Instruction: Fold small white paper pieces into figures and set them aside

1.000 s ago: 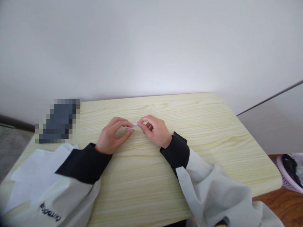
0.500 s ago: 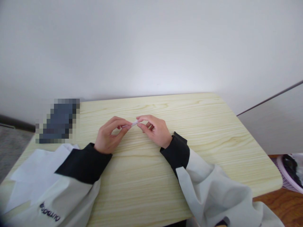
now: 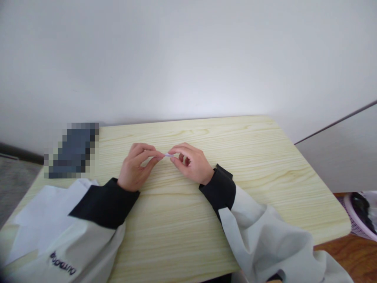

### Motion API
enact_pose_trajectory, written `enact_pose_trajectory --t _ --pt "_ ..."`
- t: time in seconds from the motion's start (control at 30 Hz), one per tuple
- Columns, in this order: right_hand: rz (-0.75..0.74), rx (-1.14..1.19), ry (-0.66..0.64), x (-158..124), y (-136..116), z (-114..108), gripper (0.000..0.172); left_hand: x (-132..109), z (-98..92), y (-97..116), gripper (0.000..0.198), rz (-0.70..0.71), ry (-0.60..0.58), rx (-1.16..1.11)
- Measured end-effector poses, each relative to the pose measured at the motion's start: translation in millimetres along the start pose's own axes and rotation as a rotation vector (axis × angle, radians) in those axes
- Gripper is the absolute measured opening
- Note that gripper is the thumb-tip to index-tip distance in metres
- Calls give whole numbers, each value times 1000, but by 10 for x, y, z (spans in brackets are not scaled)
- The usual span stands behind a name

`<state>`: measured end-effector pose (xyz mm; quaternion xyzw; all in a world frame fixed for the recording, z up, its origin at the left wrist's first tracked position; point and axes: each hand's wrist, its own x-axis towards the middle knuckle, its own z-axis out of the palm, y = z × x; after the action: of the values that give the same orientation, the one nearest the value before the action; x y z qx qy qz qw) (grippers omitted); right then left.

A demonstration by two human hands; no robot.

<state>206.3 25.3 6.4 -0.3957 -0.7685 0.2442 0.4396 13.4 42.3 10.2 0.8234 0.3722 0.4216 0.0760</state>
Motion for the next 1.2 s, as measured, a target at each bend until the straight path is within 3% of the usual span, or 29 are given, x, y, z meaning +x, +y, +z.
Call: enact_pose_trajectory --t 0.4,0.87,1.2 --pt "5 28 0 10 15 16 17 -35 32 -37 12 67 -43 148" --pt "33 -26 27 0 51 23 8 -26 20 -4 11 58 -92 63" --pt "-44 -49 90 -13 21 16 9 -9 16 29 8 -55 -68 -46"
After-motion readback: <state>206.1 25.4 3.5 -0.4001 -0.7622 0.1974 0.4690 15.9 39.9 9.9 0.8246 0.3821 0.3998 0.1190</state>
